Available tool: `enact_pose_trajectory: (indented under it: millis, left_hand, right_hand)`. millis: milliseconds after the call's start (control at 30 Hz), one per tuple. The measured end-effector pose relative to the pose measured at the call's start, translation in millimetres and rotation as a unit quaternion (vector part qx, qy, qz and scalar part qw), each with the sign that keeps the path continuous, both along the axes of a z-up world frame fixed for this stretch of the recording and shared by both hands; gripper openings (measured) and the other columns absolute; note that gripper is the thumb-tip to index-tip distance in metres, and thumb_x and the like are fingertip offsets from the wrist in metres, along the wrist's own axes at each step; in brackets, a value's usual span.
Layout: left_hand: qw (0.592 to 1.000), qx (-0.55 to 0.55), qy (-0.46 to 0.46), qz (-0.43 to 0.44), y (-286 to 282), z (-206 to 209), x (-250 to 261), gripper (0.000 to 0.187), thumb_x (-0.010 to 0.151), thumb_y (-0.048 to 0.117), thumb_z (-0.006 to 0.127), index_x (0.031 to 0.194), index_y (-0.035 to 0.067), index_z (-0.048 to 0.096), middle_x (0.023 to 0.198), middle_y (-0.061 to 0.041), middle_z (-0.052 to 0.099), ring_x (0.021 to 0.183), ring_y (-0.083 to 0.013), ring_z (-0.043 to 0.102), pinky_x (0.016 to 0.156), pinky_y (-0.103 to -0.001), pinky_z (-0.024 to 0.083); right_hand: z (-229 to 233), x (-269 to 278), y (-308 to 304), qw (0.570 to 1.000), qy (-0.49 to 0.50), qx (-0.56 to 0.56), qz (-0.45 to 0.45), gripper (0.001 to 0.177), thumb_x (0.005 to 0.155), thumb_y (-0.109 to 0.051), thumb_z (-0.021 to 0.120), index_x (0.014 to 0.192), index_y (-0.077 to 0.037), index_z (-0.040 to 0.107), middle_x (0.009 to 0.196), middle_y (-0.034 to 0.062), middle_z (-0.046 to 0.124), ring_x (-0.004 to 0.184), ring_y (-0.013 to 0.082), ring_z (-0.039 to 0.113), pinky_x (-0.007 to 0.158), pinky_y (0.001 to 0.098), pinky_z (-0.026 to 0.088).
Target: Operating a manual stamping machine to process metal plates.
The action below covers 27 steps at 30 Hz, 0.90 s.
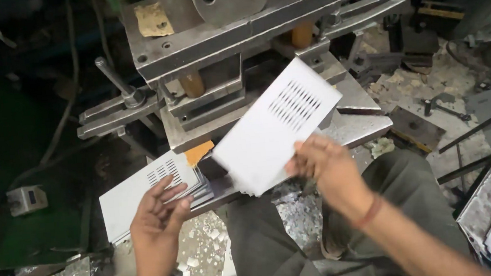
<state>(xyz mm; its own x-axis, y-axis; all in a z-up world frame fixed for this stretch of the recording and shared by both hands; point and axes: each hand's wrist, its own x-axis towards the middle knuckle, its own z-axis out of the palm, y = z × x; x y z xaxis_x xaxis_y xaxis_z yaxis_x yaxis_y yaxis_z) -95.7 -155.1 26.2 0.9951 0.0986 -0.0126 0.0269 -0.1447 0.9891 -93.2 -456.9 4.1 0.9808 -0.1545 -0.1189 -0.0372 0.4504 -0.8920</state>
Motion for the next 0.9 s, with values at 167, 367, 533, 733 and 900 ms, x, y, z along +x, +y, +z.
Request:
enact_pose_trajectory:
  millis: [167,367,533,733,900]
  left_hand:
    - [0.996,0.032,0.068,-0.047,-1,-15,-13,0.051,0.083,-0.003,0.070,0.133,0.003,0.063,0.112,-0.015,0.080,0.103,-0.0236,0.078,0.093,-0.033,0.067]
    - [0.992,-0.032,0.119,-0.041,12,-52,-30,0.051,0.082,-0.009,0.071,0.132,-0.002,0.065,0.113,-0.019,0.081,0.099,-0.0248,0.078,0.090,-0.036,0.065]
    - [0.993,-0.055,0.089,-0.050,22,-78,-37,0.051,0.082,-0.012,0.070,0.132,-0.004,0.065,0.110,-0.020,0.080,0.099,-0.0252,0.077,0.090,-0.036,0.062]
    - [0.992,-0.076,0.086,-0.054,18,-83,-36,0.052,0.082,-0.016,0.069,0.133,-0.004,0.064,0.110,-0.021,0.079,0.100,-0.0260,0.076,0.091,-0.036,0.061]
    - [0.987,-0.104,0.111,-0.046,15,-102,-42,0.053,0.081,-0.014,0.071,0.133,-0.009,0.063,0.109,-0.025,0.078,0.100,-0.0296,0.076,0.093,-0.040,0.061]
  right_hand:
    - [23,35,3,0.998,0.045,0.003,-0.031,0.019,0.100,-0.001,0.057,0.111,0.011,0.064,0.084,0.0177,0.067,0.073,0.0244,0.068,0.073,0.0313,0.061]
    - [-9,6,11,0.998,0.008,0.023,-0.054,0.010,0.097,0.002,0.062,0.096,0.010,0.067,0.076,0.0176,0.068,0.063,0.0229,0.066,0.064,0.0311,0.058]
    - [6,27,10,0.996,0.029,0.062,-0.051,0.014,0.100,-0.002,0.056,0.104,0.007,0.066,0.081,0.0143,0.065,0.071,0.0233,0.063,0.078,0.0356,0.056]
    - [66,92,23,0.991,0.116,0.011,-0.063,0.012,0.107,-0.007,0.050,0.108,0.003,0.057,0.096,0.0116,0.061,0.093,0.0220,0.070,0.091,0.0312,0.062]
    - [24,179,16,0.987,0.079,0.080,-0.111,0.037,0.092,0.008,0.033,0.115,0.014,0.060,0.103,0.0256,0.073,0.094,0.0353,0.076,0.085,0.0387,0.065]
